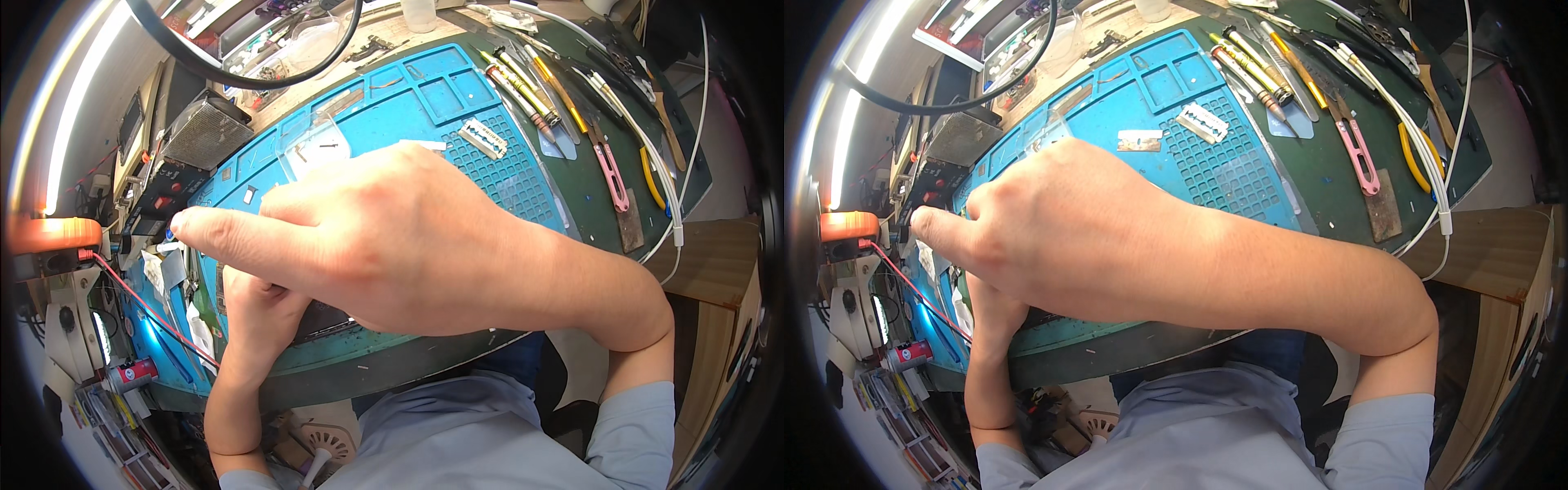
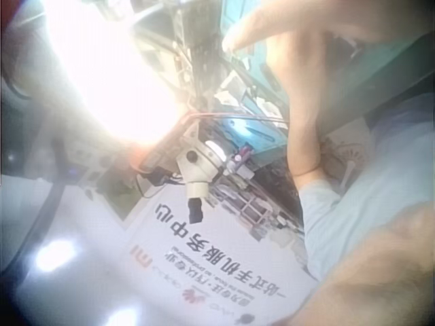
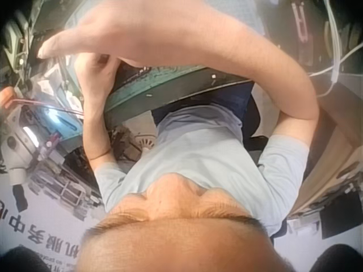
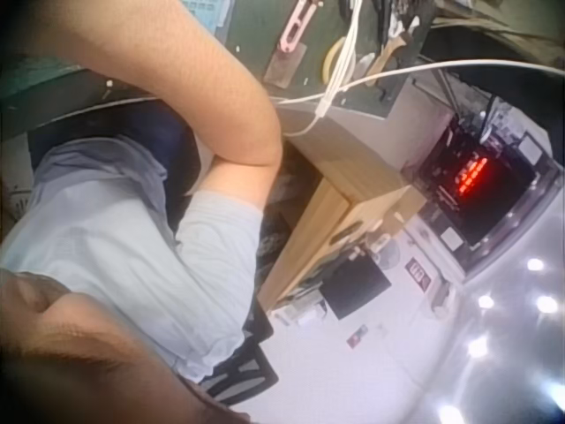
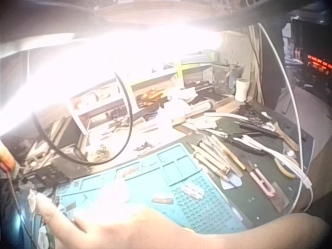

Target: The person uses a screwdriver to remove screws from a disassembled smartphone and then uses a spudger to pry and disconnect internal components. The person handles the phone chassis and internal parts throughout the process.

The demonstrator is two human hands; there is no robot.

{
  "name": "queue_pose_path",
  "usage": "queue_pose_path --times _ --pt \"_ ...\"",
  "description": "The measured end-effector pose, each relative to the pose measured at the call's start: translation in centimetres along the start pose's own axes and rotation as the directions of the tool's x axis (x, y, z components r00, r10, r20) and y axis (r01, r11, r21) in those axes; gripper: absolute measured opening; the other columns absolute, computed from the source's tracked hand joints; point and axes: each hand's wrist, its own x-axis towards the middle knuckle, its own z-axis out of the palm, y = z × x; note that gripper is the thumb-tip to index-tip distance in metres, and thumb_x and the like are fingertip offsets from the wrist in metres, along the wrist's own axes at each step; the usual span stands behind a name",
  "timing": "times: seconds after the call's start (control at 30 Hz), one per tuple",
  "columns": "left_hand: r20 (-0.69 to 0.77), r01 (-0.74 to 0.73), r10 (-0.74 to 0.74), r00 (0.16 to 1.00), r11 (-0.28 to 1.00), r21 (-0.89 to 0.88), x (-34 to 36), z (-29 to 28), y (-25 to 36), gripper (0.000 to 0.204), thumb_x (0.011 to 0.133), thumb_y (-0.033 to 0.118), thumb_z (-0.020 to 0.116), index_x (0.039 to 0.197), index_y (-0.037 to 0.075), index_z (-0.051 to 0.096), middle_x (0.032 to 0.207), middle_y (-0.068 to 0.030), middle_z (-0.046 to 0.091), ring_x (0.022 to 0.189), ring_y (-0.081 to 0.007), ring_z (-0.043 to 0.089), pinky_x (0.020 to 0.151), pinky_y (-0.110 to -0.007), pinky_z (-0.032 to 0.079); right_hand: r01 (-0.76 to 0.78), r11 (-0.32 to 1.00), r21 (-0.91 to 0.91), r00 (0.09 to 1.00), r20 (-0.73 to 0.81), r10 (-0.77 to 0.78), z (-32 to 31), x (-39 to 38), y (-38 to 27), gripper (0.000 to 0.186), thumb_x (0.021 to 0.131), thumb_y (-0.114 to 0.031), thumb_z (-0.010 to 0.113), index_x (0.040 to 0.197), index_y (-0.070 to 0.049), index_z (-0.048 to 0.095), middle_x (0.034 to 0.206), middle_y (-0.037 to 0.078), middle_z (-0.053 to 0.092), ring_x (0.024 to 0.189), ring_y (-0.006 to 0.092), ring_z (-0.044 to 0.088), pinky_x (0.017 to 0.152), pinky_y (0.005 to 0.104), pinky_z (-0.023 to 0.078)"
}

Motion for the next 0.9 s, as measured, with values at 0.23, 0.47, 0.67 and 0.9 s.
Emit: queue_pose_path --times 0.23,0.47,0.67,0.9 --pt "0.027 0.029 -0.028 0.999 0.999 -0.025 0.0 -0.1 -0.1 0.014 0.083 0.007 0.082 0.084 -0.002 0.071 0.070 -0.0105 0.069 0.063 -0.0276 0.067 0.062 -0.037 0.050 0.007 0.998 -0.056 1.000 -0.005 -0.007 0.0 0.1 0.1 0.033 0.083 -0.018 0.072 0.113 -0.006 0.065 0.076 0.008 0.071 0.073 0.0282 0.076 0.058 0.0405 0.056" --pt "0.031 -0.041 0.039 0.999 0.998 0.047 0.0 -0.2 -0.3 0.013 0.084 0.008 0.081 0.083 -0.001 0.071 0.072 -0.0109 0.069 0.068 -0.0274 0.067 0.062 -0.037 0.049 0.009 0.996 -0.093 1.000 0.022 -0.007 -0.3 0.3 -0.1 0.026 0.084 -0.019 0.071 0.107 -0.008 0.067 0.071 0.008 0.070 0.071 0.0272 0.075 0.055 0.0402 0.056" --pt "0.068 0.005 -0.003 0.998 0.999 -0.032 -0.1 -0.2 -0.4 0.010 0.085 0.004 0.080 0.092 0.001 0.073 0.084 -0.0108 0.070 0.074 -0.0233 0.065 0.062 -0.034 0.049 0.003 0.998 -0.067 1.000 -0.031 -0.006 -0.2 0.3 0.1 0.035 0.085 -0.017 0.070 0.117 -0.007 0.062 0.071 0.008 0.068 0.068 0.0286 0.074 0.053 0.0417 0.055" --pt "0.079 0.020 -0.017 0.997 0.999 -0.028 0.2 -0.3 0.4 0.021 0.089 -0.003 0.075 0.109 0.004 0.076 0.098 -0.0094 0.073 0.084 -0.0211 0.067 0.068 -0.030 0.055 -0.185 0.980 -0.079 0.982 -0.051 0.182 -6.1 0.5 0.6 0.045 0.089 -0.009 0.073 0.132 -0.010 0.060 0.068 0.007 0.062 0.059 0.0210 0.063 0.054 0.0342 0.048"
